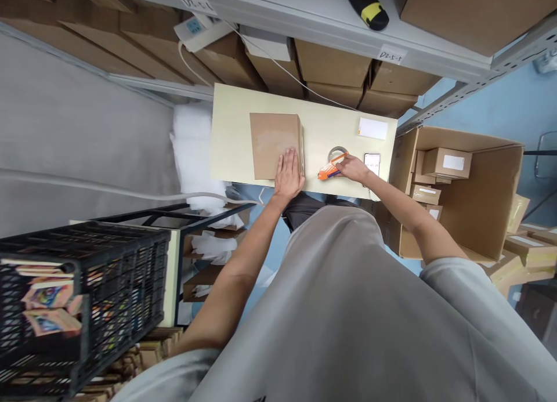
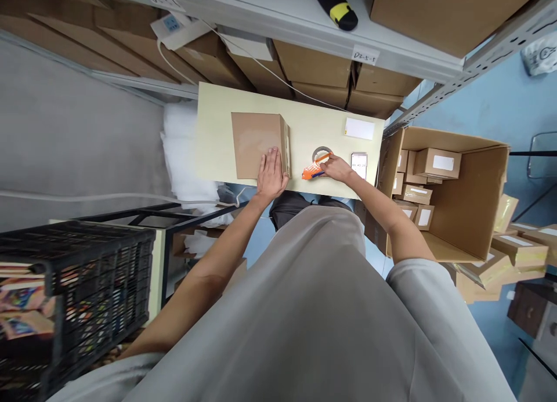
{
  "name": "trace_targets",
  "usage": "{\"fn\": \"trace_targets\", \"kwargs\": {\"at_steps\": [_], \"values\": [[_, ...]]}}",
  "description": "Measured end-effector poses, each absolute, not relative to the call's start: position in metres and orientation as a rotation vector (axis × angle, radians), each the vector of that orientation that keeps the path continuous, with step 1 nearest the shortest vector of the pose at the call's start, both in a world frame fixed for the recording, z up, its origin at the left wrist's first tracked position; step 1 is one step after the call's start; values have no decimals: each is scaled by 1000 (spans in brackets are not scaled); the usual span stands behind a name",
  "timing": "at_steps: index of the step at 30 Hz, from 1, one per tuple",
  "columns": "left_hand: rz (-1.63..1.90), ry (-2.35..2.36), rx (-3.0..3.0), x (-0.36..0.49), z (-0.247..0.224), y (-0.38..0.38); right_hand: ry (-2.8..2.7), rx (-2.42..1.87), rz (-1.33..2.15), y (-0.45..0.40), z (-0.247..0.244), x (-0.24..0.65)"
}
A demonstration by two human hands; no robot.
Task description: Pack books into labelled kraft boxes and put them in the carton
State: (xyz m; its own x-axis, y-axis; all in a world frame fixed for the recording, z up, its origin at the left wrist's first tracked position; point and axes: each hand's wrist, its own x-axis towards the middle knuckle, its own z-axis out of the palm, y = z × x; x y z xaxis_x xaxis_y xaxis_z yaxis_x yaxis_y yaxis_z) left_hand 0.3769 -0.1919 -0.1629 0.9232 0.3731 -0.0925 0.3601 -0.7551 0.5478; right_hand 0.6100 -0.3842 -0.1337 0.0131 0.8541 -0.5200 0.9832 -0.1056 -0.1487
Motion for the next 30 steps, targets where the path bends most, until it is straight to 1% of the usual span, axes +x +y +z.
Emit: {"fn": "trace_targets", "kwargs": {"at_steps": [5,10,17,23,30], "values": [[26,519,2491,378,-162,-192,1861,2100,-714,-382,-127,605],[21,524,2463,379,-159,-192,1622,2230,-839,-378,-111,585],[-36,483,2450,377,-155,-191,1360,2423,-879,-338,-95,537],[-70,445,2436,375,-152,-189,1119,2435,-934,-318,-78,516],[-112,394,2416,377,-146,-174,902,2486,-864,-283,-61,495]]}}
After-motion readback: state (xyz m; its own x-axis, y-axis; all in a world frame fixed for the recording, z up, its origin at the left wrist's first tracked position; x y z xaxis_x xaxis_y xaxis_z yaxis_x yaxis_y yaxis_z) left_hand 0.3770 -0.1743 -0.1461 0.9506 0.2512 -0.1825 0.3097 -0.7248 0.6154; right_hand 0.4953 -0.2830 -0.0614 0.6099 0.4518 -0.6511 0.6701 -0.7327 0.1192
